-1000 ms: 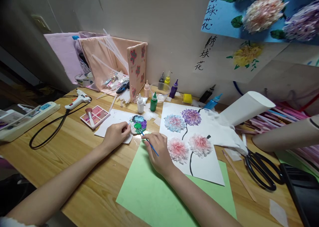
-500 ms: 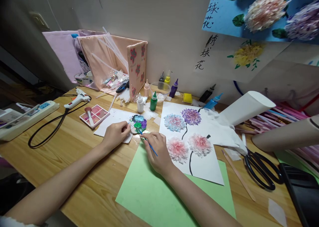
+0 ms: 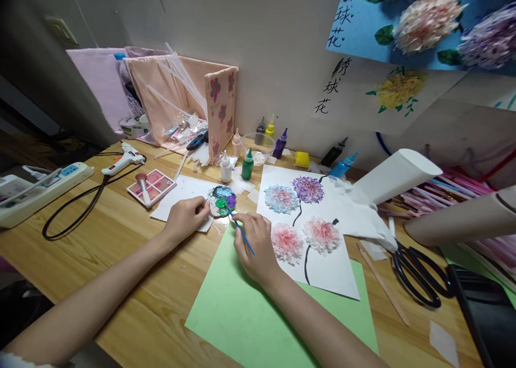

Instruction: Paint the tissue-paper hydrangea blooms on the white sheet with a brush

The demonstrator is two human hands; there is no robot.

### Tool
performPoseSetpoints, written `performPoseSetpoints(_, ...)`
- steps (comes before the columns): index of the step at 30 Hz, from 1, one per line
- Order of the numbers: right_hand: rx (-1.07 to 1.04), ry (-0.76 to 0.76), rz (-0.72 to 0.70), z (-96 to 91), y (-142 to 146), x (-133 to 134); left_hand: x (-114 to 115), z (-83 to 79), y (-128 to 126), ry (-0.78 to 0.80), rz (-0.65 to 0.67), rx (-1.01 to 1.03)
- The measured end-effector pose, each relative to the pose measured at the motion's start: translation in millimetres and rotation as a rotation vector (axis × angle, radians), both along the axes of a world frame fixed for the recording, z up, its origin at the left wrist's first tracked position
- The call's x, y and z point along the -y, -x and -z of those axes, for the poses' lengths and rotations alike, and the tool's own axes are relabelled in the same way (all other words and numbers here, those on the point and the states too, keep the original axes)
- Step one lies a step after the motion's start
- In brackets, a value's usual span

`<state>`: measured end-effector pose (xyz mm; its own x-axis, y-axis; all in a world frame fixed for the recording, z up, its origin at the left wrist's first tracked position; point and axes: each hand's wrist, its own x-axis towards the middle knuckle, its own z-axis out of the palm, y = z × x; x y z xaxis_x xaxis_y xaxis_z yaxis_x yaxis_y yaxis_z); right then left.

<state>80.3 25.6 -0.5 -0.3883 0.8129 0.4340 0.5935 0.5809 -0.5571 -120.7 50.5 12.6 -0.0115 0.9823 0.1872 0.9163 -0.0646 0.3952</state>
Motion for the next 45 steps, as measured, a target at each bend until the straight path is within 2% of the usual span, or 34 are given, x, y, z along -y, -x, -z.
performPoseSetpoints(14, 0.010, 0.016, 0.024, -1.7, -0.7, 0.8, 1.4, -3.3, -0.9, 0.020, -0.006, -0.014)
performPoseSetpoints(24, 0.020, 0.034, -0.055, -1.3, 0.8, 0.6, 1.4, -3.1, -1.8, 0.020, -0.008, -0.028)
performPoseSetpoints(28, 0.012, 0.014, -0.004, -0.6, 0.9, -0.8, 1.7, -3.1, -1.5, 0.020, -0.004, -0.032)
performPoseSetpoints(32, 0.022, 0.009, -0.051, -0.3, 0.9, -0.7, 1.2, -3.2, -1.5, 0.025, -0.003, -0.032)
performPoseSetpoints(45, -0.023, -0.016, 0.017, -1.7, -1.6, 0.4, 0.6, -2.7, -0.6, 0.037, -0.003, -0.036)
